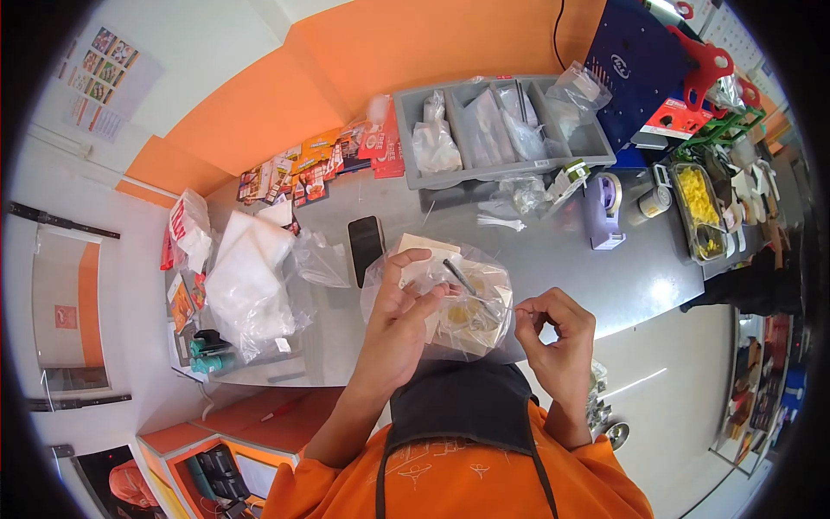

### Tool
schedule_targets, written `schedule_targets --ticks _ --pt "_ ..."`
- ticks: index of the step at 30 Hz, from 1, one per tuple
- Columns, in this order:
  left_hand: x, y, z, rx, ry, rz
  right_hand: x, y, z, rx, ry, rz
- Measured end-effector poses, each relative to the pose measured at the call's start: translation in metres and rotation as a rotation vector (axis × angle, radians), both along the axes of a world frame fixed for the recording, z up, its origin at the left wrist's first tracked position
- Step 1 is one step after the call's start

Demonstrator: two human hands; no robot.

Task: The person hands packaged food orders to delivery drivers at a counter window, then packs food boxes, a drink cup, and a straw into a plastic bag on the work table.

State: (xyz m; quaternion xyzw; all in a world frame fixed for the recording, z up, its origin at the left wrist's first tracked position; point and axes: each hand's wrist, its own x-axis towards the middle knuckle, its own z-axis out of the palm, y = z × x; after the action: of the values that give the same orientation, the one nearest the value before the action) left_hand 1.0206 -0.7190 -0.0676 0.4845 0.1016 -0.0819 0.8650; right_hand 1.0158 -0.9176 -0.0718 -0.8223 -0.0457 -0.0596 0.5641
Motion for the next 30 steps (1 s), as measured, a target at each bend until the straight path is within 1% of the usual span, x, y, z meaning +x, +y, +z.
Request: schedule_targets --ticks 3,6,9,12,15,18,19,22,25,28,30 --pt "-0.002 0.0 -0.002 0.085 -0.03 0.0 -0.003 0.004 0.003 -0.057 -0.014 -0.032" --pt "-0.003 -0.001 -0.004 0.086 -0.04 -0.014 -0.004 0.008 0.004 -0.092 -0.022 -0.097" --pt "-0.004 -0.001 -0.002 0.108 -0.025 -0.019 -0.002 0.007 0.005 -0.067 -0.017 -0.105" --pt "-0.005 -0.002 -0.003 0.155 -0.035 -0.014 0.001 0.011 0.0 -0.036 -0.011 -0.014" --pt "-0.006 -0.001 -0.006 0.221 -0.058 -0.05 0.013 0.025 -0.016 0.031 0.002 0.064" --pt "-0.006 -0.003 0.003 0.336 -0.029 -0.059 0.026 0.043 -0.044 0.163 -0.137 0.146" --pt "-0.007 -0.002 0.003 0.394 -0.055 -0.056 0.03 0.045 -0.047 0.237 -0.065 0.222" --pt "-0.006 0.0 0.001 0.551 -0.118 -0.051 0.044 0.046 -0.058 0.419 -0.005 0.375" --pt "-0.006 -0.003 -0.005 0.683 -0.168 -0.013 0.044 0.048 -0.061 0.564 0.289 0.445" --pt "-0.005 -0.001 -0.005 1.208 -0.405 -0.003 0.043 0.05 -0.063 0.586 0.305 0.467" --pt "-0.007 -0.009 0.005 1.286 -0.416 -0.001 0.044 0.052 -0.061 0.617 0.309 0.451"
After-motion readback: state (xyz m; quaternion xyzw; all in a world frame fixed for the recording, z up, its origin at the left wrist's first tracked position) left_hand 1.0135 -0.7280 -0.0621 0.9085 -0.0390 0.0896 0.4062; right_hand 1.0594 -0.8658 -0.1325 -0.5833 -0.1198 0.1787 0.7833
